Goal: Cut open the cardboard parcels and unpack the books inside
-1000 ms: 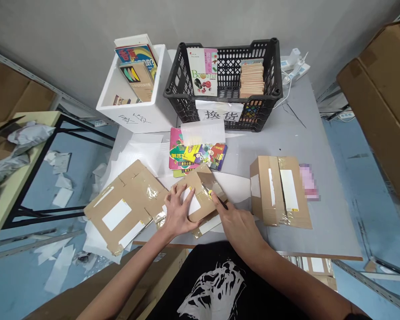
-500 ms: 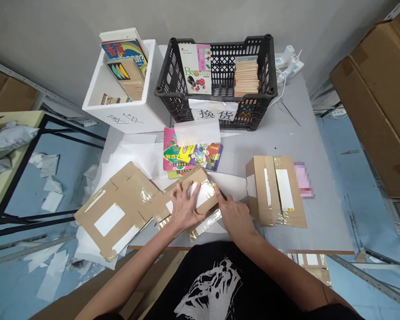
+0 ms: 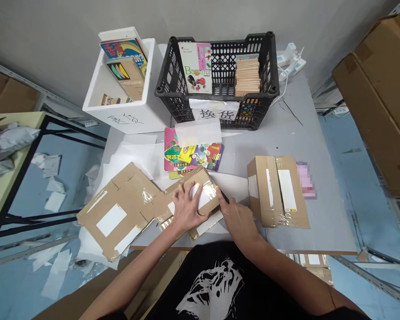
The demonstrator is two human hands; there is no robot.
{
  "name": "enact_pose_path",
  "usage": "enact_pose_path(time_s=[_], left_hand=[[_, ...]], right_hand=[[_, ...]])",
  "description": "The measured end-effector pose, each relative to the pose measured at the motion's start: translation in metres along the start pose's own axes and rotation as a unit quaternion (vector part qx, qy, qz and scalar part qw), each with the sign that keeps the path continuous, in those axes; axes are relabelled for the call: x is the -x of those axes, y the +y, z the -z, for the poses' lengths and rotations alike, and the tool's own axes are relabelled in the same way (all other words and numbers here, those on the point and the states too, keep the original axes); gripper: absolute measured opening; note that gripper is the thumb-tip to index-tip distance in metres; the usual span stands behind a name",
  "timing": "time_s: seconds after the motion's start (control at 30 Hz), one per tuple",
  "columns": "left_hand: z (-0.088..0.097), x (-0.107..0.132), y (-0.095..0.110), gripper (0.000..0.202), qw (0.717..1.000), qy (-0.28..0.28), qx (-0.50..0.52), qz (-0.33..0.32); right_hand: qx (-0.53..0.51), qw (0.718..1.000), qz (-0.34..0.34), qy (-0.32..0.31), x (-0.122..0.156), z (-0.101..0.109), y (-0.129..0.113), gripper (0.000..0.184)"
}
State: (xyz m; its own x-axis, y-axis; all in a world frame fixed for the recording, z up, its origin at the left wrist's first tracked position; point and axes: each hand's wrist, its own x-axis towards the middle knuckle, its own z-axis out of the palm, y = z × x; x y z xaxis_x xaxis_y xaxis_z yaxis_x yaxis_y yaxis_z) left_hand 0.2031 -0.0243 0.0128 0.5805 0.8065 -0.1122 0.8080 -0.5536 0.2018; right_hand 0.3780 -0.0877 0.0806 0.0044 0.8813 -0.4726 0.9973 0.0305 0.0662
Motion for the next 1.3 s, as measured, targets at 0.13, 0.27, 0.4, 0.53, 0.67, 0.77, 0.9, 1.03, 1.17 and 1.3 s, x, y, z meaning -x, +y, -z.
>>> enact_pose_path(time_s=[0.13, 0.27, 0.4, 0.53, 0.67, 0.77, 0.9, 1.03, 1.17, 1.3], left_hand=[[0.001, 0.001, 0.0, 0.092, 1.0, -0.004, 0.005, 0.002], [0.001, 0.001, 0.0, 0.093, 1.0, -0.007, 0.009, -0.002], [0.001, 0.001, 0.0, 0.093, 1.0, -0.004, 0.011, -0.004], [0.0, 0.001, 0.0, 0.093, 1.0, 0.001, 0.014, -0.007], [-0.002, 0.001, -0.001, 0.092, 1.0, 0.008, 0.015, -0.012], [-0.003, 0.002, 0.0, 0.092, 1.0, 0.012, 0.009, -0.013], [-0.002, 0.002, -0.001, 0.093, 1.0, 0.015, -0.002, -0.016], [-0.004, 0.001, -0.004, 0.09, 0.999, 0.018, -0.013, -0.025], [-0.005, 0.002, -0.001, 0.089, 0.998, 0.033, -0.035, -0.042], [0.004, 0.019, 0.011, 0.075, 0.997, 0.059, -0.047, -0.027]], right_hand=[[0.002, 1.0, -0.003, 0.006, 0.004, -0.005, -0.002, 0.066], [0.003, 1.0, -0.002, 0.004, 0.009, -0.005, -0.003, 0.064], [0.01, 1.0, -0.011, -0.007, 0.016, -0.004, -0.003, 0.066], [0.016, 1.0, -0.01, -0.019, 0.023, -0.005, -0.001, 0.067], [0.028, 0.999, -0.015, -0.019, 0.031, -0.009, 0.0, 0.07], [0.031, 0.999, -0.02, -0.01, 0.035, -0.012, -0.002, 0.072], [0.025, 0.999, -0.019, 0.002, 0.047, -0.014, 0.001, 0.075], [0.007, 0.999, -0.023, 0.04, 0.063, -0.013, 0.027, 0.081], [0.034, 0.981, -0.135, 0.135, 0.061, -0.019, 0.07, 0.075], [0.079, 0.957, -0.207, 0.186, 0.038, -0.044, 0.101, 0.062]])
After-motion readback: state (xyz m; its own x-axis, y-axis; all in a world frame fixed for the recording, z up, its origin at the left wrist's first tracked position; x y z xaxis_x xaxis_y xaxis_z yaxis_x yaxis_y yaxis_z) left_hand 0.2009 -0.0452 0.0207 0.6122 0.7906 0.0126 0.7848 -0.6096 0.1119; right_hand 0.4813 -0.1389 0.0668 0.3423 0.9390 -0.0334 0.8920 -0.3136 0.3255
